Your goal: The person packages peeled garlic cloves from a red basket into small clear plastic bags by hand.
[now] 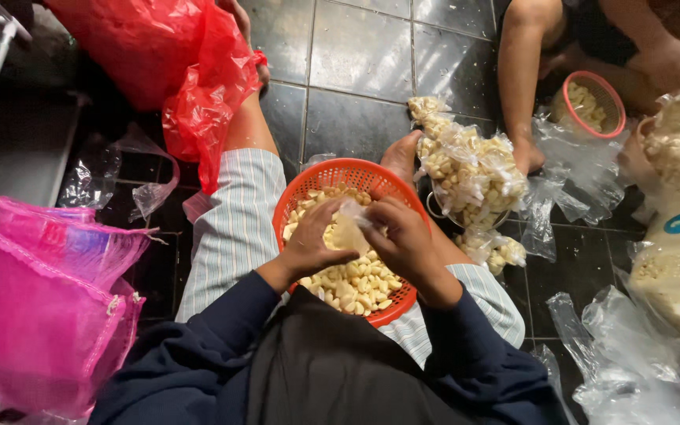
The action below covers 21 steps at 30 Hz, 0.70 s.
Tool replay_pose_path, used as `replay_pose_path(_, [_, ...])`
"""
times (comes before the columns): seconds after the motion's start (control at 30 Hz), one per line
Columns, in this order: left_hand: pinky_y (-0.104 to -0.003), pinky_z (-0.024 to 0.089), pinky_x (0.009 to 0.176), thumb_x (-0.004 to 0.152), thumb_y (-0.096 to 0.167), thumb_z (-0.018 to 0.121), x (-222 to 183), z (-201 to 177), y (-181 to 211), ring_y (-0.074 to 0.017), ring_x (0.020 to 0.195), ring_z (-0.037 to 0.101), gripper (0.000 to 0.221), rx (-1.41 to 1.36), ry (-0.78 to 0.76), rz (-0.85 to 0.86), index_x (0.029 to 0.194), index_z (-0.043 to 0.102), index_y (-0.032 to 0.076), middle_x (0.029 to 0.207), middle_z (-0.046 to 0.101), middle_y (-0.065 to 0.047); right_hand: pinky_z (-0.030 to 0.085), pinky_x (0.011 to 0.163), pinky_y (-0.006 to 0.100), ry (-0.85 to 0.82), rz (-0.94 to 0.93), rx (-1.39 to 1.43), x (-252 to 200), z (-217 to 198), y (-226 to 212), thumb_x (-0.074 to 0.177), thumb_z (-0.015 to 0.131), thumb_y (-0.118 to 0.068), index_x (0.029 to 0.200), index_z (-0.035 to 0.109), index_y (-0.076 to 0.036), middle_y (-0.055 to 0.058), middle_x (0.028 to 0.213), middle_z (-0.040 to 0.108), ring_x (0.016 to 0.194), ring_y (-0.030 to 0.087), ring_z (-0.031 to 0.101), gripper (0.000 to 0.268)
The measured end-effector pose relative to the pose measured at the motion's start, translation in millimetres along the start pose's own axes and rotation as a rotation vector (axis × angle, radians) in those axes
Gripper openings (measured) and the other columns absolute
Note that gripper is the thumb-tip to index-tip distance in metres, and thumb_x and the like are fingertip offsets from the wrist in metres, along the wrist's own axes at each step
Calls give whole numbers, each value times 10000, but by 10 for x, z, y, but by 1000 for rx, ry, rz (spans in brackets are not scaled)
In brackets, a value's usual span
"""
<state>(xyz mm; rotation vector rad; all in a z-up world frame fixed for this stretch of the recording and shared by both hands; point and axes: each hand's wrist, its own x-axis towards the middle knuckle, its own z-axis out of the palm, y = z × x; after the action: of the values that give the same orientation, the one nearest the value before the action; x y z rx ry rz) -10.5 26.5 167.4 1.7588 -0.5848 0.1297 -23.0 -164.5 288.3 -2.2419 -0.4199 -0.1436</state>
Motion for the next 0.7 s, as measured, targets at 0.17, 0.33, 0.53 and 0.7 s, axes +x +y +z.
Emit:
replay_pose_path(0.17, [-473,441,1052,690,405,906,27,249,-178,-371,1160,617,722,-89,-121,-156,1274,638,77,1169,675,-181,498,604,254,48,30,312,-76,-80,-166,842,762,-70,915,742,-75,34,733,594,666,120,572,76])
replay_pose_path(0.33, [-433,546,791,885,270,729,85,288,-266,-270,743,712,204,-270,-148,-354,871,741,67,693,734,-135,524,781,213,335,76,443,-95,-235,-41,904,784,-69,1162,697,15,66,981,622,881,102,622,286])
replay_pose_path(0.53, [-414,558,856,882,291,668,27,395,-475,-269,919,715,203,-36,-319,-439,1035,752,188,887,751,-74,163,1199,670,277,-623,-566,-520,183,-109,811,726,-167,1140,728,-240,22,1349,642,1326,283,511,337])
replay_pose_path(0.7, [-548,546,858,826,300,680,-22,312,-210,-454,999,693,341,220,-669,-351,1125,708,138,946,748,-212,308,1142,616,-118,-337,-865,-738,399,852,758,641,-180,1012,663,-141,62,780,709,778,269,701,258])
